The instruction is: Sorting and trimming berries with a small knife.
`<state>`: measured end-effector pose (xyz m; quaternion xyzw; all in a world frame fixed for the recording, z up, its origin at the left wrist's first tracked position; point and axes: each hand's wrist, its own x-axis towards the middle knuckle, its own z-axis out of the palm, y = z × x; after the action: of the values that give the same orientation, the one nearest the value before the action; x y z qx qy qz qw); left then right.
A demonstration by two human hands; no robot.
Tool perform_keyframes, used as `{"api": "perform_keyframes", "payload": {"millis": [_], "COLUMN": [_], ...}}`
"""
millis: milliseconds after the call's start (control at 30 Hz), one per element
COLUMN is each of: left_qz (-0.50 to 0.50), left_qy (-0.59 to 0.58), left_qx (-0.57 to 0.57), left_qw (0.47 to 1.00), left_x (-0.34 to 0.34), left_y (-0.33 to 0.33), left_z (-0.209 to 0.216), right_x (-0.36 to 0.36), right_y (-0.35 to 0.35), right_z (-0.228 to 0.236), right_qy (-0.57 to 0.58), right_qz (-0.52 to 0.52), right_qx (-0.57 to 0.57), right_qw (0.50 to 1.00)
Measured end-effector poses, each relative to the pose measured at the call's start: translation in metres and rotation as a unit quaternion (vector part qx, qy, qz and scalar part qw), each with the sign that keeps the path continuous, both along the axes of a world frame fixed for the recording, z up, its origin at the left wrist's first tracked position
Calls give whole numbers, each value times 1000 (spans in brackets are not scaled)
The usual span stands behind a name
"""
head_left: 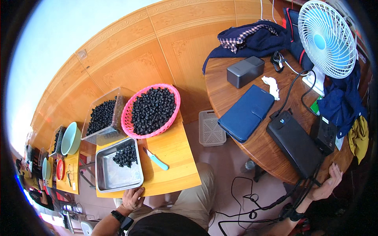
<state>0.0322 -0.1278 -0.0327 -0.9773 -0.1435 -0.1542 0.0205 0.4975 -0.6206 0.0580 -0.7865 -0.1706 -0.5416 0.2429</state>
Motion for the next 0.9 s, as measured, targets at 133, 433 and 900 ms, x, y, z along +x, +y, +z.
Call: {"api": "perform_keyframes", "payload": {"millis": [133,433,900], "left_qz": [12,10,-77], "left_qy": [-3,-25,-80], "left_qx": [-9,-28,-87], "left_qw": [1000,999,990], "left_x": [1,-3,-18], "left_y": [-1,2,16], "left_z": [2,9,16], "right_x": [1,2,2], "right_y": [9,-1,5], "right_z": [5,-2,2], "right_qy": [-17,-36,-27], "right_qz": [12,-11,-17], "right_qx": [7,-40,9], "right_qw": [1000,999,999]}}
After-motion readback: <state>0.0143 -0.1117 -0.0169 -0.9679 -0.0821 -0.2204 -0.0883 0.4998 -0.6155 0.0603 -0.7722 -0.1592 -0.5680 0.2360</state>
